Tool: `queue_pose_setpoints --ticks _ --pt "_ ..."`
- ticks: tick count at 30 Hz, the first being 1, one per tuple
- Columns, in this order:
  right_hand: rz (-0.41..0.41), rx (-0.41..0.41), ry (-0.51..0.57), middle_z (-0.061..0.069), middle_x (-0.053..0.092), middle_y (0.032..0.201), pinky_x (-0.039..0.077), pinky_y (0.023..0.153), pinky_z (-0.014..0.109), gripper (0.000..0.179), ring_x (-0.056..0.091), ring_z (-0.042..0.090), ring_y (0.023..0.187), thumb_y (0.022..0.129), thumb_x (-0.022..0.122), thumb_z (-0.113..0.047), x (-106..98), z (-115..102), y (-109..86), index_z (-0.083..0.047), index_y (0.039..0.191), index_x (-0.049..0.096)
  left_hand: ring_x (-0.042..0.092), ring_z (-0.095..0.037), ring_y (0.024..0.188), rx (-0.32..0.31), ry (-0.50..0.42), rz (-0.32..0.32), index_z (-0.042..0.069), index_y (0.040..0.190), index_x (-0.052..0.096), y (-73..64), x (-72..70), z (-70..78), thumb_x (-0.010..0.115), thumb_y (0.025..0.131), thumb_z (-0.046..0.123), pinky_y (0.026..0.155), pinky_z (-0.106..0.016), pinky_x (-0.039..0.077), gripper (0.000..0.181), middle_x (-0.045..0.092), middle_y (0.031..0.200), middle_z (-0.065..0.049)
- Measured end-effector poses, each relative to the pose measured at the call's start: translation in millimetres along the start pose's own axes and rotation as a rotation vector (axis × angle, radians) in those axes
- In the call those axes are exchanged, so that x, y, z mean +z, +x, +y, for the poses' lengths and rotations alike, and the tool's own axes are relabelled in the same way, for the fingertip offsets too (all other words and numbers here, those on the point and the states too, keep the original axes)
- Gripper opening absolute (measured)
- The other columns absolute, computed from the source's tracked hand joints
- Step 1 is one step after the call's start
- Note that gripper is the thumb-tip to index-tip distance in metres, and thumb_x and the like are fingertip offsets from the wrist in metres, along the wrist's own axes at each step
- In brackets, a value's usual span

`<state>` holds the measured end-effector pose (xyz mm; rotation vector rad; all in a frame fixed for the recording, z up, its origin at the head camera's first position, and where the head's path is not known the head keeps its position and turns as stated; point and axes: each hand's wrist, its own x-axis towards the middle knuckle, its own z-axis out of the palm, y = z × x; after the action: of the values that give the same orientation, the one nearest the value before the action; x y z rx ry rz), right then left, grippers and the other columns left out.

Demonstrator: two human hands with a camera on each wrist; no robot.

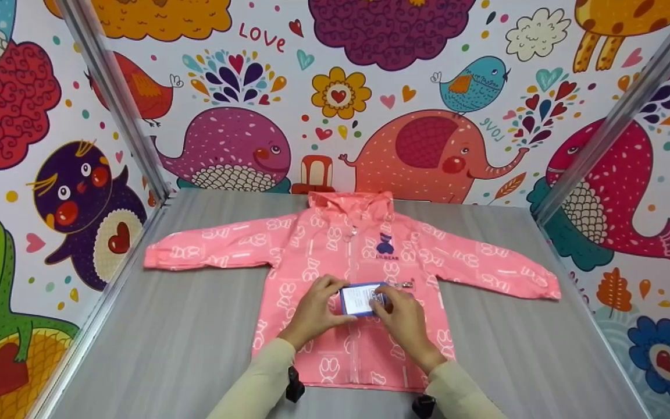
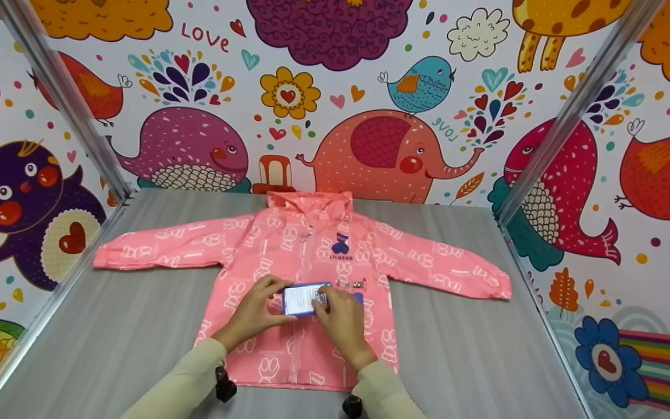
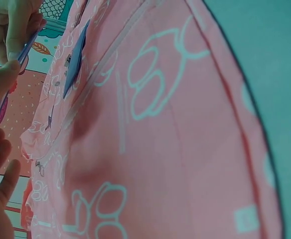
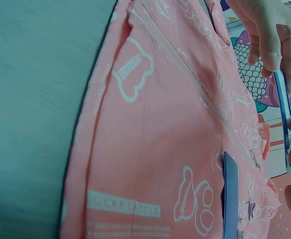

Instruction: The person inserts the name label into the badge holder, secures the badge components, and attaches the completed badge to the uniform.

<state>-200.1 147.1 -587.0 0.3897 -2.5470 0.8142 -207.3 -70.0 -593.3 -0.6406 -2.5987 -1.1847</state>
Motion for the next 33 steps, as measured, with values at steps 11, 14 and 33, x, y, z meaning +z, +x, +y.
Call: queue_pose_setpoints --ticks 11,14,33 --pt "0.032 -0.011 0.026 -0.007 0.056 0.065 0.037 0.056 0.020 0.021 0.044 0.003 0.060 0.082 0.080 -0.022 -2.0 2.3 0.4 -0.017 0.100 0.071 0.056 -0.013 0.105 -0.001 -0.008 0.009 0.013 0.129 0.063 -1.6 -1.6 0.9 0.089 0.070 0.036 0.091 -0.033 0.055 0.068 0.058 0.118 0.002" --pt "0.041 -0.004 0.032 -0.006 0.057 0.066 0.037 0.055 0.019 0.022 0.044 0.002 0.059 0.082 0.080 -0.020 -5.7 4.4 2.6 -0.016 0.102 0.071 0.057 -0.015 0.107 -0.010 0.001 0.004 0.014 0.130 0.062 -1.6 -2.2 -0.2 0.088 0.070 0.037 0.093 -0.033 0.055 0.069 0.058 0.119 0.002" --pt "-0.048 0.055 0.078 -0.006 0.060 0.073 0.042 0.060 0.022 0.028 0.049 0.006 0.065 0.085 0.078 -0.020 -32.6 37.2 18.7 -0.012 0.111 0.072 0.056 -0.014 0.110 -0.027 0.000 0.009 0.020 0.129 0.063 -6.3 -14.0 -9.3 0.089 0.070 0.033 0.093 -0.039 0.054 0.066 0.058 0.119 0.004"
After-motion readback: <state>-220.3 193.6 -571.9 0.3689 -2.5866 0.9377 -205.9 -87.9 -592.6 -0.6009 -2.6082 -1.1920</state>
